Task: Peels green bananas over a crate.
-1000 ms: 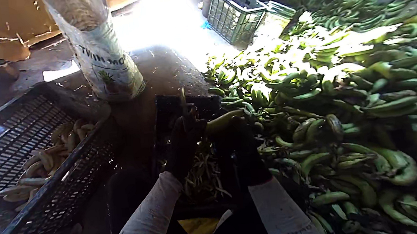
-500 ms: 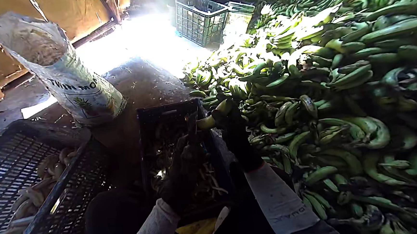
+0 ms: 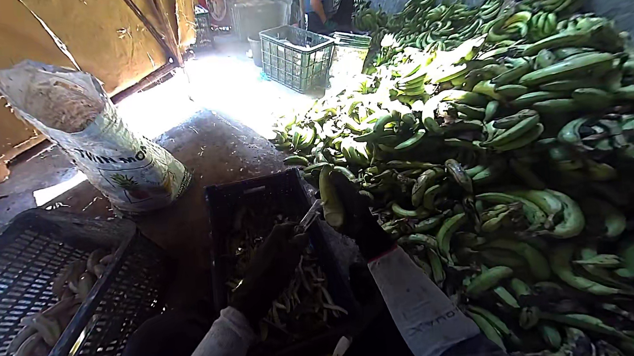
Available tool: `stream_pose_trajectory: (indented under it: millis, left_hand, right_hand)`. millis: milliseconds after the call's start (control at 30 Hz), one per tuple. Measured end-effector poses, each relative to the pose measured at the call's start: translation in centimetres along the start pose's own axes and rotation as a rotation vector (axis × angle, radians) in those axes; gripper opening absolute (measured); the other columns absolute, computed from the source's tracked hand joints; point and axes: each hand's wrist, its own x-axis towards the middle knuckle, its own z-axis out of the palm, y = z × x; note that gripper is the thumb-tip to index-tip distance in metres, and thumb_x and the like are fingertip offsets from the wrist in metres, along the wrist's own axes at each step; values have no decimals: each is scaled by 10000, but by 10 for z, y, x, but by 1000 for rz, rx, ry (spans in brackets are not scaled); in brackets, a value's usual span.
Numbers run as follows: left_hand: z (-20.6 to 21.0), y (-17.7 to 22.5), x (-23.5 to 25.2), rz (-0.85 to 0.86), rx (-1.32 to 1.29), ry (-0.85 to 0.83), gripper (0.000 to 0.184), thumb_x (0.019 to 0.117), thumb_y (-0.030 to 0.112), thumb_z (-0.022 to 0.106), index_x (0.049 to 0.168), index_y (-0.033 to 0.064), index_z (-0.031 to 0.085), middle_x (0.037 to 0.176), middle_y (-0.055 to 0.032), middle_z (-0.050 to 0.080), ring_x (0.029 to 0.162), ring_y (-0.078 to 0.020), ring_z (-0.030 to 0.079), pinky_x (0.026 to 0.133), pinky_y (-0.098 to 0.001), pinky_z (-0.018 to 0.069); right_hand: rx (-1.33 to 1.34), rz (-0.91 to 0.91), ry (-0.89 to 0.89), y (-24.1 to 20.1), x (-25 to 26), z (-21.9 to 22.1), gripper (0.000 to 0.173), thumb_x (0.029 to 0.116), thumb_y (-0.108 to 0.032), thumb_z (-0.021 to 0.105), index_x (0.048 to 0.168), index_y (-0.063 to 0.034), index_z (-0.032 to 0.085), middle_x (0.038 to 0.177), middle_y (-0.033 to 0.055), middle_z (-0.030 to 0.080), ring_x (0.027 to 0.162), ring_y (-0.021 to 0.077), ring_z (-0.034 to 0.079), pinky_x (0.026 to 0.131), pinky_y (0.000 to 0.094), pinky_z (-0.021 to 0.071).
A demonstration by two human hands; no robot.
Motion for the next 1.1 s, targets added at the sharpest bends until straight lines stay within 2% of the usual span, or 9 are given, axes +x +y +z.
stream_pose_trajectory:
  millis: [67, 133, 333, 567, 633, 733, 900, 967, 1100]
  left_hand:
    - [-14, 13, 7, 43, 263, -48, 481, 1020, 518, 524, 1366, 190, 591, 1110, -37, 672, 893, -141, 655, 792, -392, 561]
    - [-18, 17, 12, 46, 403, -81, 508, 1012, 553, 521, 1359, 190, 601, 1115, -65, 674, 919, -187, 672, 814, -442, 569]
    - [-22, -6, 33, -4, 563, -2, 500, 1000, 523, 574, 1400, 223, 603, 1229, -134, 670, 1125, -320, 648, 973, -557, 511]
    - [-33, -23, 53, -64, 576, 257, 516, 988, 501, 622, 1408, 206, 578, 1196, -182, 653, 1072, -391, 646, 883, -616, 521]
    - [-39, -29, 55, -70, 457, 293, 463, 1013, 469, 598, 1377, 184, 577, 1179, -170, 658, 1032, -361, 663, 864, -602, 538]
    - [-65, -39, 51, -65, 234, 399, 425, 1037, 537, 513, 1355, 255, 522, 1000, -96, 650, 744, -245, 636, 639, -479, 553]
    - [-54, -15, 29, 53, 257, 193, 388, 1020, 438, 593, 1304, 174, 597, 1055, -67, 681, 821, -192, 667, 725, -472, 577]
    - [-33, -16, 19, 51, 239, 73, 438, 1001, 461, 610, 1341, 185, 611, 1107, -50, 690, 907, -166, 677, 806, -452, 581]
    - [-3, -15, 6, 85, 334, 117, 552, 986, 564, 559, 1377, 179, 615, 1153, -83, 687, 1026, -231, 672, 900, -492, 556]
  right_hand:
    - [-90, -68, 27, 13, -2, 0, 654, 947, -572, 595, 1381, -87, 532, 1081, 32, 658, 874, 82, 641, 742, 288, 573]
    - [38, 23, 106, 17, -2, 10, 387, 1064, -408, 464, 1309, -125, 560, 975, 13, 638, 789, 74, 626, 690, 269, 562]
    - [289, 197, -17, 28, -7, 30, 407, 1098, -379, 332, 1289, -103, 563, 876, 41, 674, 715, 107, 662, 641, 272, 587]
    - [176, 308, -123, 30, -15, 40, 384, 1103, -347, 353, 1248, -84, 592, 901, 46, 671, 747, 94, 664, 673, 243, 587]
    - [115, 319, -162, 29, -16, 41, 382, 1077, -357, 396, 1289, -96, 578, 927, 37, 678, 762, 86, 667, 676, 239, 587]
    - [30, 213, -288, 34, -21, 38, 476, 1037, -369, 511, 1392, -56, 554, 1058, 39, 684, 892, 79, 659, 809, 250, 572]
    - [176, -36, -126, 33, -6, 25, 721, 722, -638, 827, 1232, -193, 580, 808, -53, 650, 603, 30, 606, 518, 221, 528]
    - [140, -159, 87, 30, -5, 28, 562, 825, -625, 742, 1168, -209, 585, 783, -67, 611, 591, 29, 573, 502, 228, 507]
    - [109, -112, 439, 17, 1, 46, 433, 1037, -537, 461, 1361, -253, 505, 979, 14, 644, 724, 119, 652, 607, 320, 580]
